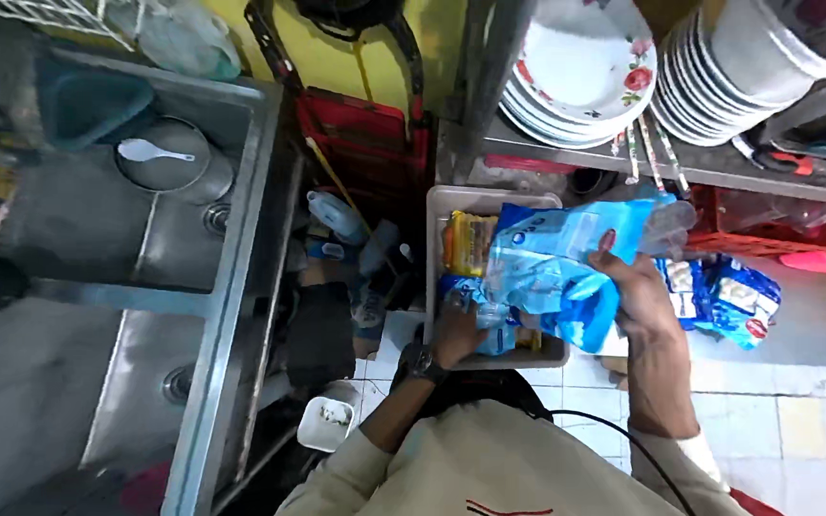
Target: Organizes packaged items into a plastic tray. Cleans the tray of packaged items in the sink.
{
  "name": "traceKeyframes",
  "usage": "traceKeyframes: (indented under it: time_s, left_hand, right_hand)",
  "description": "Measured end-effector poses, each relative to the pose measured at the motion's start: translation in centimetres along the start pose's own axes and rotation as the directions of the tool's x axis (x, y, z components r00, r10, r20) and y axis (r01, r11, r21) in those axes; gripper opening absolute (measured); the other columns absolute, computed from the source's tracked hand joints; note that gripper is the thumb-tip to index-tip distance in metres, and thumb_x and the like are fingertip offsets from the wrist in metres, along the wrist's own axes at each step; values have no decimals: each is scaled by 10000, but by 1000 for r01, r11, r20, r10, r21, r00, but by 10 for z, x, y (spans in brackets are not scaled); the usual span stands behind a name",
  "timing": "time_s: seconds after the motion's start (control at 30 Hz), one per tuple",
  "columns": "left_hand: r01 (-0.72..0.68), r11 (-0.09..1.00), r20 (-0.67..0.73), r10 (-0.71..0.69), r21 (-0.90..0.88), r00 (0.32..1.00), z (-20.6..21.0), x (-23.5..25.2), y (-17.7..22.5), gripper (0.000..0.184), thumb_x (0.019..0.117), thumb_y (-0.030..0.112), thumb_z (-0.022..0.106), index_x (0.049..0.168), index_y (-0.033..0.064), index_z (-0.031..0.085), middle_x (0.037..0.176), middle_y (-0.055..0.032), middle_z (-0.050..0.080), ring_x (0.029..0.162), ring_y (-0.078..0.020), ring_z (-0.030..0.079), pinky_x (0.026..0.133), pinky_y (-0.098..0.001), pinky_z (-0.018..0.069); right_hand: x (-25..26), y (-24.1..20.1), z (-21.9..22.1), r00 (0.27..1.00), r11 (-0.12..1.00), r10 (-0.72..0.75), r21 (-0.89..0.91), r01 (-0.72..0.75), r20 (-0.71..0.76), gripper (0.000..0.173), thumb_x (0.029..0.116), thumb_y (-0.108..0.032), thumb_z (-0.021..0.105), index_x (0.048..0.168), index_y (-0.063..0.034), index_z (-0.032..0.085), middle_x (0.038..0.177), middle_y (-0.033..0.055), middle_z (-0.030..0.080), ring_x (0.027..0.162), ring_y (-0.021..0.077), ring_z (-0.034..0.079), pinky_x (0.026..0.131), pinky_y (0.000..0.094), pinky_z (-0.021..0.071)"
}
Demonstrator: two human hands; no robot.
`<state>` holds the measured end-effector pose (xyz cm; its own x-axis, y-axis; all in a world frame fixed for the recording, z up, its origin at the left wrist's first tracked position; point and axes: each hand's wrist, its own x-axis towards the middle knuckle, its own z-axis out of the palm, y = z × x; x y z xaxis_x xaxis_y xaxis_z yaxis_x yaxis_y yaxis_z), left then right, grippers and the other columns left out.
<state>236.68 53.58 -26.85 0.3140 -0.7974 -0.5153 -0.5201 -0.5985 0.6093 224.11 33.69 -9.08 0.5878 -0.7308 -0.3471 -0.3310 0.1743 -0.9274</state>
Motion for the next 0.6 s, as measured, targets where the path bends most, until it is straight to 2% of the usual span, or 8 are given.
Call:
traceKeyframes:
  time_s: [0.07, 0.13, 0.2, 0.27, 0.33, 0.43, 0.53, 0.6]
  left_hand:
    - [-14, 996, 61, 19, -87, 998, -10, -19, 1, 606, 1005, 420, 600, 1471, 37, 543, 1554, -307, 410, 1428, -478, 416, 1156, -611, 371]
    - [-18, 987, 85, 32, -158, 996, -23, -31, -5, 472, 1043, 357, 545, 1381, 38, 625, 1407, -244, 588, 1330, -397, 551, 1119, -573, 430]
    - [-31, 974, 45, 42, -224, 998, -34, -35, -15, 380, 1061, 289, 504, 1308, 44, 657, 1181, -194, 708, 1135, -338, 673, 1018, -549, 508]
    - [-44, 964, -65, 27, -263, 998, -41, -33, -22, 340, 1051, 238, 507, 1280, 51, 674, 1140, -169, 721, 1084, -305, 691, 991, -519, 530]
    - [-60, 956, -253, -15, -287, 967, -41, -27, -25, 329, 1021, 230, 572, 1299, 83, 671, 1210, -163, 691, 1125, -304, 669, 992, -521, 535]
    - [-120, 952, -478, -31, -283, 878, -46, -9, -17, 571, 954, 298, 694, 1472, 122, 531, 1469, -172, 530, 1334, -333, 535, 1076, -544, 485]
    - [-116, 971, -487, 0, -208, 873, -58, 12, -1, 969, 857, 382, 823, 1628, 159, 279, 1674, -186, 236, 1428, -414, 431, 1048, -607, 494]
    - [-103, 985, -521, 16, -140, 853, -60, 36, 4, 1076, 814, 357, 870, 1642, 125, 221, 1685, -221, 177, 1422, -469, 418, 1042, -640, 484]
  right_hand:
    - [43, 12, 20, 985, 987, 28, -160, -1, 169, 226, 1011, -307, 618, 1087, -106, 689, 893, 1, 738, 771, 98, 710, 709, 327, 623]
    - [88, 42, 41, 957, 969, 95, -247, -25, 274, 341, 1027, -337, 616, 1146, -24, 680, 960, 81, 736, 848, 158, 716, 802, 401, 619]
    - [119, 74, 54, 935, 976, 128, -209, -60, 331, 356, 1037, -309, 609, 1165, 20, 657, 979, 119, 727, 878, 182, 715, 835, 412, 613]
    - [130, 88, 57, 922, 991, 112, -108, -77, 370, 311, 1029, -260, 615, 1169, 17, 644, 986, 114, 734, 889, 184, 725, 841, 404, 621]
    - [126, 92, 56, 928, 996, 79, -66, -59, 365, 246, 999, -200, 651, 1120, 12, 677, 961, 113, 746, 861, 191, 730, 819, 404, 627]
    - [93, 83, 42, 958, 984, 74, -174, -26, 278, 263, 1019, -325, 618, 1139, -101, 685, 946, 58, 719, 806, 150, 692, 737, 374, 605]
    - [75, 84, 20, 984, 970, 49, -244, -6, 170, 230, 1026, -289, 593, 1082, -89, 692, 872, 61, 714, 735, 144, 679, 670, 371, 592]
    - [57, 89, 5, 994, 980, 4, -197, 18, 111, 188, 1005, -207, 608, 999, -47, 705, 820, 53, 721, 732, 140, 695, 685, 366, 604]
